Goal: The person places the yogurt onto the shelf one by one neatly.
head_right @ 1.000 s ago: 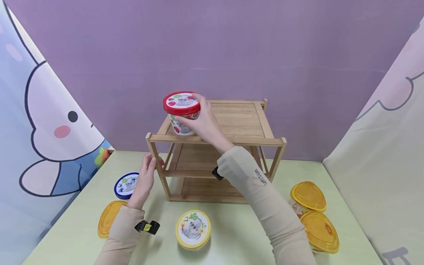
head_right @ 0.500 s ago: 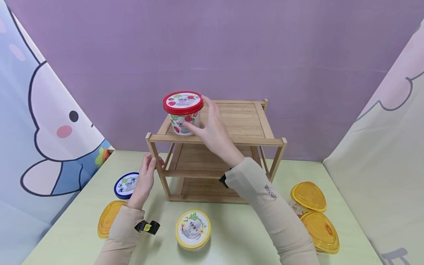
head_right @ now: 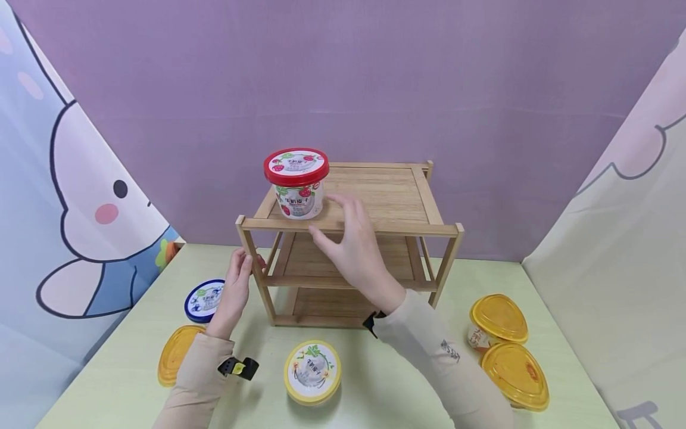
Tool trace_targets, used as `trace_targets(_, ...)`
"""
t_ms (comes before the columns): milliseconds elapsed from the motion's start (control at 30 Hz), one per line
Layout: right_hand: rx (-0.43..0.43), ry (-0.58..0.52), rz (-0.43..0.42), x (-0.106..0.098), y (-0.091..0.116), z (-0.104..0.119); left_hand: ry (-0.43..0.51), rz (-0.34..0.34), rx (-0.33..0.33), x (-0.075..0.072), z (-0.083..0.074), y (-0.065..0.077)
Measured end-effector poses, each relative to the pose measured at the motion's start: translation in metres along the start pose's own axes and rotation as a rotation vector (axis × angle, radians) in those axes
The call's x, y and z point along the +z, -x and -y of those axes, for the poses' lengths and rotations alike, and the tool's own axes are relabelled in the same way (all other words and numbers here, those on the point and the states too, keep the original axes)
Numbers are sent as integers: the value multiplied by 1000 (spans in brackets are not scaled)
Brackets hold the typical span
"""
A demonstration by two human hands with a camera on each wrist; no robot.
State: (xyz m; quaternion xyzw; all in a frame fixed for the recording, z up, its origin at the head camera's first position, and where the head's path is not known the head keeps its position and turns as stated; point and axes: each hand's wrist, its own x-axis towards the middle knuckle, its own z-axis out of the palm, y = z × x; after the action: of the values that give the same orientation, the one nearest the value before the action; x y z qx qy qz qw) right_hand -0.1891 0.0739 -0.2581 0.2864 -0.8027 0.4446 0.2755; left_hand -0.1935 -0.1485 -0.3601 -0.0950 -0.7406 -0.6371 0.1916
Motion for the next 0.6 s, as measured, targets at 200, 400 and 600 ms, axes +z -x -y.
trace_targets(200,-82,20,-23,3,23,1,10,1,18,0,3,-1)
trace_targets(400,-102,22,-9,8,44,1,17,1,19,0,2,-1)
trace_targets(600,-95,41,17,14,66,-2,9,11,16,0,1,-1)
